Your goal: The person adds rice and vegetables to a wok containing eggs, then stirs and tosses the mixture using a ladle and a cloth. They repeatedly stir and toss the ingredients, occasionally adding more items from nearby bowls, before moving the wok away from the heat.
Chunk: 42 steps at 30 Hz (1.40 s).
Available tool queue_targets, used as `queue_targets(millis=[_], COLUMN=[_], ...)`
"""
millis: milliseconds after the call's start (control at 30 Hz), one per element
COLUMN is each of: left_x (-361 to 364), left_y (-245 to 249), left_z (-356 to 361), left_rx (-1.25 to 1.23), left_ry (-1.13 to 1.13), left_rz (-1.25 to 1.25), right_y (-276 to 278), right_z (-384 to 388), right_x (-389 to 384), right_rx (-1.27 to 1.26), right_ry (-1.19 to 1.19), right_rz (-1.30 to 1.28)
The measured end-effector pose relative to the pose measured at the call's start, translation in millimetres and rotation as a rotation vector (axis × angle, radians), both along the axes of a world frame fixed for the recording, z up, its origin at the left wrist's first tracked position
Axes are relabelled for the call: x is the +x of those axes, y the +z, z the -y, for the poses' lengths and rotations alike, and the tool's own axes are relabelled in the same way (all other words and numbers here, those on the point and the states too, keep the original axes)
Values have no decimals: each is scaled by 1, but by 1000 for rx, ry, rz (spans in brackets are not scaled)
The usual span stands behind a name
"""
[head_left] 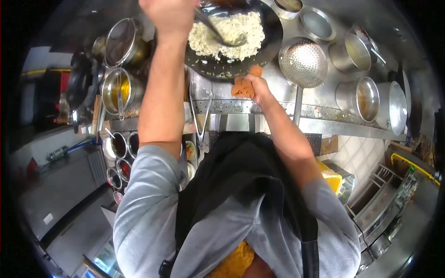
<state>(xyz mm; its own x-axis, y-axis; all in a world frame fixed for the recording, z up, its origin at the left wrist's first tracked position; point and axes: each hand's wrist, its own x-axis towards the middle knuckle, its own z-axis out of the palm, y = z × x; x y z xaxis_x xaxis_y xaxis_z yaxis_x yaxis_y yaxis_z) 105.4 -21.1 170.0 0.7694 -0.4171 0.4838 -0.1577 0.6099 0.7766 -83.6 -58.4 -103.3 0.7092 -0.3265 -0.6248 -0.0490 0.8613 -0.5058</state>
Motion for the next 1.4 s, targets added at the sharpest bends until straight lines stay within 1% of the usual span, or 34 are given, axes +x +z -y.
queue_targets(millis=[33,67,100,200,233,267,300,333,400,433,467,533,567,600,633,667,700,733,767,800,833,867,900,933,967,1000,1067,1100,1133,1200,1233,1300,1333,1400], left_x=[4,12,23,51,45,33,12,1,-18,-27,-18,6,16,25,19,12,6,8,15,24,50,46,45,46,36,27,15,22,37,55,50,49,43,51], left_y=[-44,-68,-70,-52,-29,1,25,31,1,-33,-55,-30,-23,-14,13,24,23,1,-37,-61,-63,-51,-36,-8,8,3,-7,-45,-73,-33,-21,9,23,18], left_z=[24,39,39,33,33,30,18,8,14,37,42,50,44,46,39,28,22,30,46,58,54,54,52,56,54,53,55,64,76,53,49,62,54,52], left_rx=[94,185,191,227,198,171,91,-7,24,332,67,635,261,171,90,25,2,5,237,464,312,311,244,154,113,123,34,290,180,5,5,89,30,-26], left_ry=[374,752,756,46,71,87,47,-35,70,377,316,275,36,29,20,7,10,14,251,487,223,221,105,-12,15,12,239,327,351,-348,-339,188,192,214], left_rz=[138,278,280,-147,-152,-152,-88,-40,20,0,-234,-267,-133,-117,-79,-53,30,23,-105,-230,-229,-232,-221,-187,-123,-132,-70,-89,-256,-694,-701,-26,29,-36], right_y=[0,-8,-23,-40,-39,-37,-37,-39,-30,-23,-20,-30,-32,-31,-23,-21,-22,-22,-21,-17,-12,-11,-10,-8,-9,-12,-13,-15,-17,-18,-18,-14,-13,-7], right_z=[0,0,-3,-11,-7,-3,-4,-10,-9,-8,-13,-8,-13,-10,-11,-16,-18,-18,-16,-16,-14,-17,-25,-18,-17,-21,-16,-19,-22,-24,-29,-16,-19,-17], right_x=[2,2,0,2,8,14,12,5,5,7,6,14,8,9,10,7,5,5,6,8,11,6,-2,5,8,5,5,4,5,3,-1,13,9,5], right_rx=[-45,-45,-93,-173,-217,-220,-211,-195,-194,-175,-147,-179,-205,-215,-232,-237,-229,-240,-256,-260,-232,-197,-194,-207,-207,-198,-215,-217,-231,-249,-232,-228,-188,-159], right_ry=[-34,-28,-68,-199,-271,-281,-307,-328,-320,-318,-318,-339,-339,-333,-326,-320,-322,-320,-315,-310,-308,-304,-295,-304,-319,-321,-283,-281,-298,-326,-338,-369,-364,-353], right_rz=[-67,-67,-52,-48,-49,-40,-31,-34,-87,-60,-39,-33,-46,-40,-52,-80,-90,-65,-32,-24,-25,-43,-55,-50,-56,-67,-42,-42,-47,-49,-62,-51,-54,-57])
